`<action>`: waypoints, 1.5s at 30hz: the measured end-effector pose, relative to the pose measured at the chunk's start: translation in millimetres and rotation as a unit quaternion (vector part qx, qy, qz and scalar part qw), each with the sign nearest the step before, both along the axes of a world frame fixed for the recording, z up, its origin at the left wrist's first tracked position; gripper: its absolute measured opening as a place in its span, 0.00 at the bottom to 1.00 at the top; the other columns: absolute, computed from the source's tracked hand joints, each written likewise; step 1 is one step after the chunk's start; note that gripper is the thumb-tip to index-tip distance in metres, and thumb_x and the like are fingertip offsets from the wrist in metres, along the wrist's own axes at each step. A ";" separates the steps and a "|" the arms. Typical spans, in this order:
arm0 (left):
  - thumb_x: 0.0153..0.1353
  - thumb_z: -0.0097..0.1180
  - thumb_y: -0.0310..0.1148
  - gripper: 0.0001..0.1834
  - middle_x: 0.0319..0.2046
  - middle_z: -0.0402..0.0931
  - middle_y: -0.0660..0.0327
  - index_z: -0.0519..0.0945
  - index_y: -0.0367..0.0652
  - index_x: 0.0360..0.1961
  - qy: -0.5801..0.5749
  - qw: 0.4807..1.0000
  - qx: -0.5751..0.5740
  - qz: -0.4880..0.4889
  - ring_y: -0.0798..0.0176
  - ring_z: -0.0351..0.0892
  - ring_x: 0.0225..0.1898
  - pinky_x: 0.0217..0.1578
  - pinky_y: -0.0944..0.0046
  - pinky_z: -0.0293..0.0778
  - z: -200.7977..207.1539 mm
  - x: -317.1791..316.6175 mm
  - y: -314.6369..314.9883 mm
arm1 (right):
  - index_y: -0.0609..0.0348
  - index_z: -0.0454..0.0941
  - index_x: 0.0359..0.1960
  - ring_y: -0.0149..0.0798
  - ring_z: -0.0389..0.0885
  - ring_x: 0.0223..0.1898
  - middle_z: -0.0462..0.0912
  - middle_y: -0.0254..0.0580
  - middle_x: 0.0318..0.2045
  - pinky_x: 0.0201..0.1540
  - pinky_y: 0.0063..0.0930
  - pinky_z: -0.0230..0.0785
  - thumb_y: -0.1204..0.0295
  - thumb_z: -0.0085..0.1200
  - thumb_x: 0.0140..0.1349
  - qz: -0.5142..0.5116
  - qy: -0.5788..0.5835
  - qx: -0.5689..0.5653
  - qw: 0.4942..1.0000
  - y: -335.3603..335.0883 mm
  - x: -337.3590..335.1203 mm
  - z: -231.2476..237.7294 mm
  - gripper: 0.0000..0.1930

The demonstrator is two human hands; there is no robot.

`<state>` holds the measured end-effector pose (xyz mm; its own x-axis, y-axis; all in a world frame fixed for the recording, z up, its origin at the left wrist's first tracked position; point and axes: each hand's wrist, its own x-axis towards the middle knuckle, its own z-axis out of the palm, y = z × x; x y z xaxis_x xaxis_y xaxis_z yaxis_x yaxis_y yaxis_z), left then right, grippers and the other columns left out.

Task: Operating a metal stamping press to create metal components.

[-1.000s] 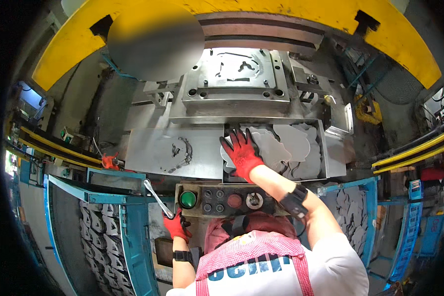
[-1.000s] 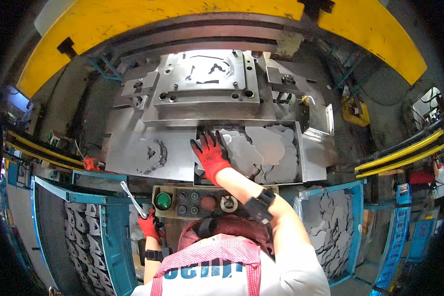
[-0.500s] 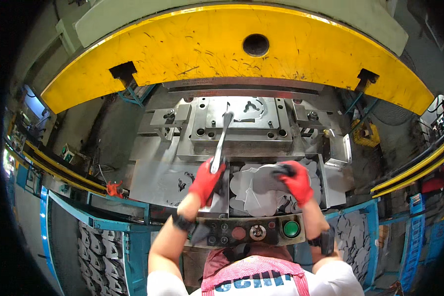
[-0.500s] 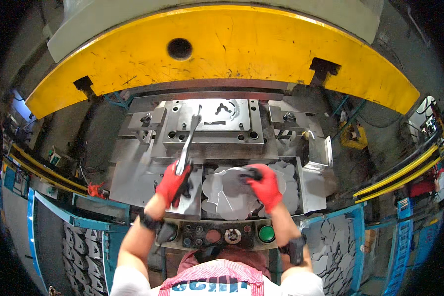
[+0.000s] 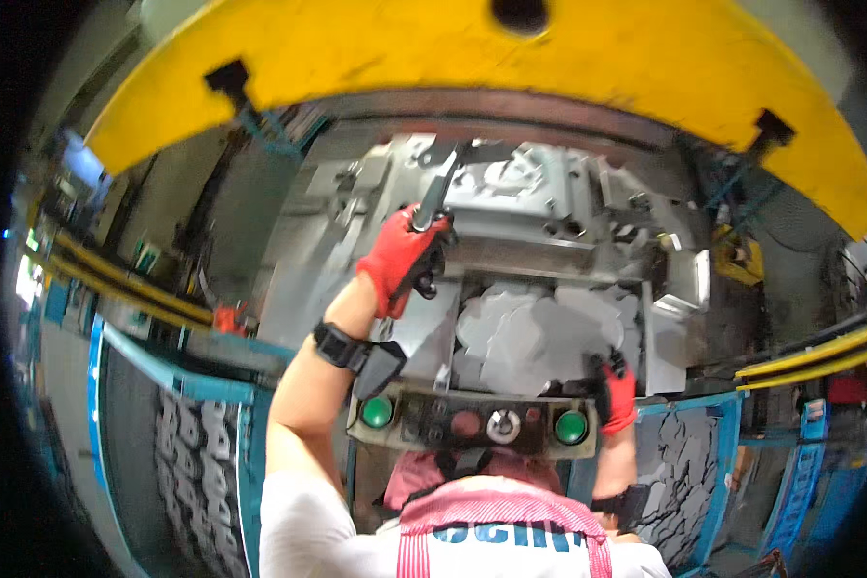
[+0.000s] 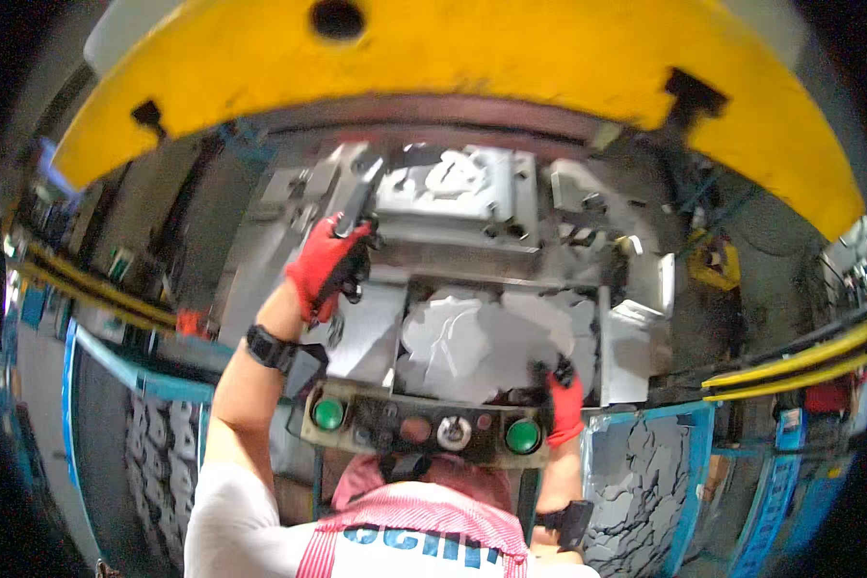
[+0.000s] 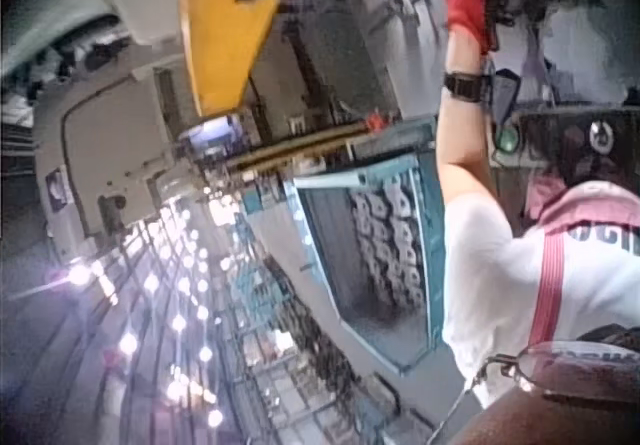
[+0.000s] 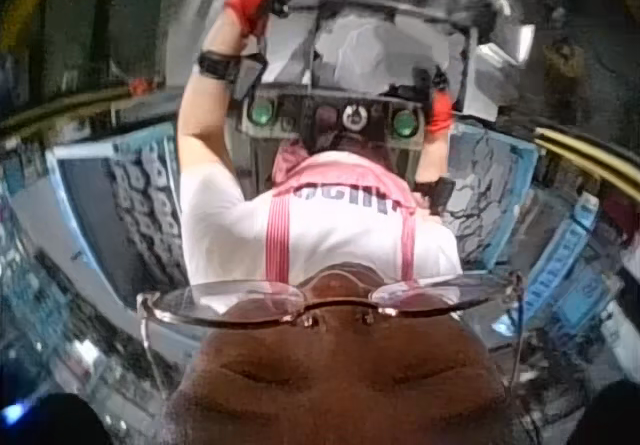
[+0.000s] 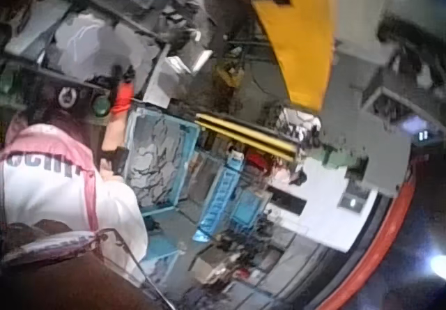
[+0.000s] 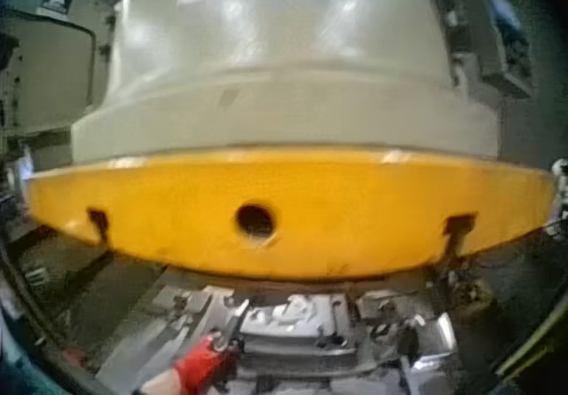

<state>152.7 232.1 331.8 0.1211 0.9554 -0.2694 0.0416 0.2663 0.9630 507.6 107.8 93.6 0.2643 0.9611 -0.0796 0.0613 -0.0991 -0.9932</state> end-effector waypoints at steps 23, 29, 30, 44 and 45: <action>0.60 0.35 0.51 0.19 0.09 0.59 0.68 0.69 0.50 0.25 -0.389 0.897 -0.159 0.138 0.68 0.57 0.08 0.09 0.69 0.55 -211.4 -150.3 -205.6 | 0.61 0.65 0.49 0.34 0.74 0.39 0.73 0.39 0.43 0.30 0.26 0.69 0.76 0.45 0.54 0.009 0.116 0.185 0.976 121.7 -101.1 186.9 0.18; 0.59 0.40 0.50 0.15 0.13 0.64 0.71 0.70 0.52 0.25 -0.306 0.912 -0.138 0.234 0.72 0.63 0.11 0.10 0.71 0.60 -164.0 -138.2 -223.0 | 0.66 0.74 0.31 0.49 0.77 0.32 0.77 0.56 0.30 0.35 0.34 0.68 0.67 0.54 0.44 -0.069 -0.330 0.107 0.935 298.6 -109.5 151.2 0.15; 0.59 0.40 0.51 0.17 0.09 0.60 0.70 0.68 0.51 0.23 -0.285 0.923 -0.139 0.219 0.70 0.60 0.09 0.09 0.70 0.57 -158.3 -142.5 -234.3 | 0.65 0.75 0.30 0.51 0.76 0.34 0.77 0.56 0.31 0.36 0.35 0.68 0.65 0.54 0.43 -0.079 -0.343 0.106 0.930 299.0 -134.8 154.5 0.16; 0.48 0.57 0.42 0.18 0.11 0.62 0.62 0.68 0.45 0.36 0.006 0.872 -0.261 0.413 0.64 0.62 0.07 0.06 0.62 0.63 -251.9 -135.1 -256.9 | 0.53 0.67 0.50 0.54 0.54 0.56 0.62 0.53 0.52 0.56 0.47 0.45 0.57 0.56 0.43 -0.097 -0.585 0.224 0.773 126.9 -97.7 196.4 0.29; 0.46 0.60 0.40 0.20 0.15 0.66 0.61 0.68 0.46 0.38 0.031 0.885 -0.268 0.380 0.63 0.65 0.11 0.08 0.61 0.65 -256.5 -135.7 -250.7 | 0.55 0.66 0.50 0.54 0.55 0.55 0.61 0.53 0.53 0.56 0.46 0.46 0.60 0.56 0.44 -0.104 -0.570 0.218 0.785 97.0 -72.7 183.3 0.29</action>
